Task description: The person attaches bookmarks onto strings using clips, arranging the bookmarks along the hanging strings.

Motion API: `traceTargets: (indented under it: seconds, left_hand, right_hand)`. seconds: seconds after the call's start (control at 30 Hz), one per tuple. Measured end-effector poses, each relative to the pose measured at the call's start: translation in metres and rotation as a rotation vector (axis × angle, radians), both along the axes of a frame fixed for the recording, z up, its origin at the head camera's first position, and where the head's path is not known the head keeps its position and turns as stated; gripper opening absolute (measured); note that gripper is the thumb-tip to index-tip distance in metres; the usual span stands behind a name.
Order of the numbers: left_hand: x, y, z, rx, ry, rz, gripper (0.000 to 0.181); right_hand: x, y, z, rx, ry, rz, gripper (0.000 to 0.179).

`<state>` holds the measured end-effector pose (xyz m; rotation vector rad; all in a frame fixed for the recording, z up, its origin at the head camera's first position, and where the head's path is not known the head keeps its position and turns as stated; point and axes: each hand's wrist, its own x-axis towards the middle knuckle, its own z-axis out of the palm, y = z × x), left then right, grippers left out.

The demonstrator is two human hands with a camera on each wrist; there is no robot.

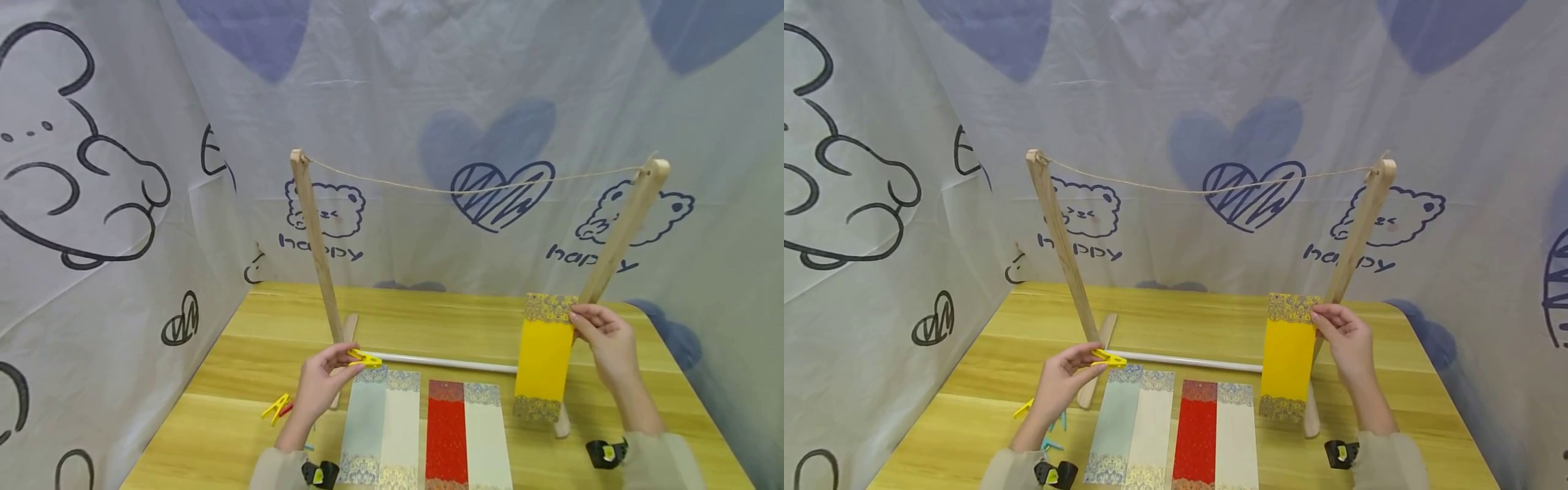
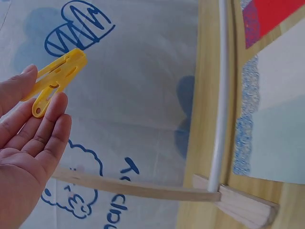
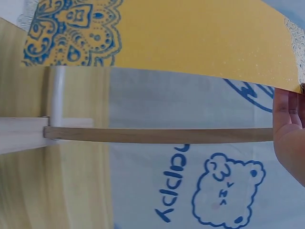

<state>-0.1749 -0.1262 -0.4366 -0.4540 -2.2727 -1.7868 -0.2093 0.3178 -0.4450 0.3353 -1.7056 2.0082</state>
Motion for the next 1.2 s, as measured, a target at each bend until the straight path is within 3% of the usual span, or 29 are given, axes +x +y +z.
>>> traceTargets:
  seconds: [0.07,0.2,0.4,0.5,0.67,1.03,1.2]
  left_hand:
    - [-0.003,0.002,0.005,-0.003,0.009,-0.013,0.029]
    - [-0.005,0.009,0.018,-0.003,0.015,-0.034,0.030]
    - [-0.002,0.024,0.050,-0.034,0.027,-0.070,0.028]
    - [-0.003,0.029,0.059,-0.035,0.043,-0.074,0.028]
    - [-0.004,0.035,0.066,0.006,0.088,-0.097,0.028]
    - [-0.010,0.052,0.085,0.029,0.057,-0.143,0.030]
    - [-0.015,0.059,0.087,0.024,0.107,-0.155,0.030]
  right_hand:
    - [0.018,-0.022,0.036,0.009,-0.042,-0.050,0.009]
    - [0.028,-0.035,0.065,-0.017,-0.068,-0.076,0.014]
    - [0.022,-0.031,0.073,-0.012,-0.045,-0.101,0.014]
    - [0.021,-0.030,0.077,-0.025,-0.040,-0.112,0.011]
    - [0.021,-0.030,0.084,-0.049,-0.024,-0.088,0.012]
    - [0.016,-0.027,0.096,-0.041,-0.018,-0.114,0.010]
    - [0.018,-0.027,0.101,-0.023,0.021,-0.097,0.012]
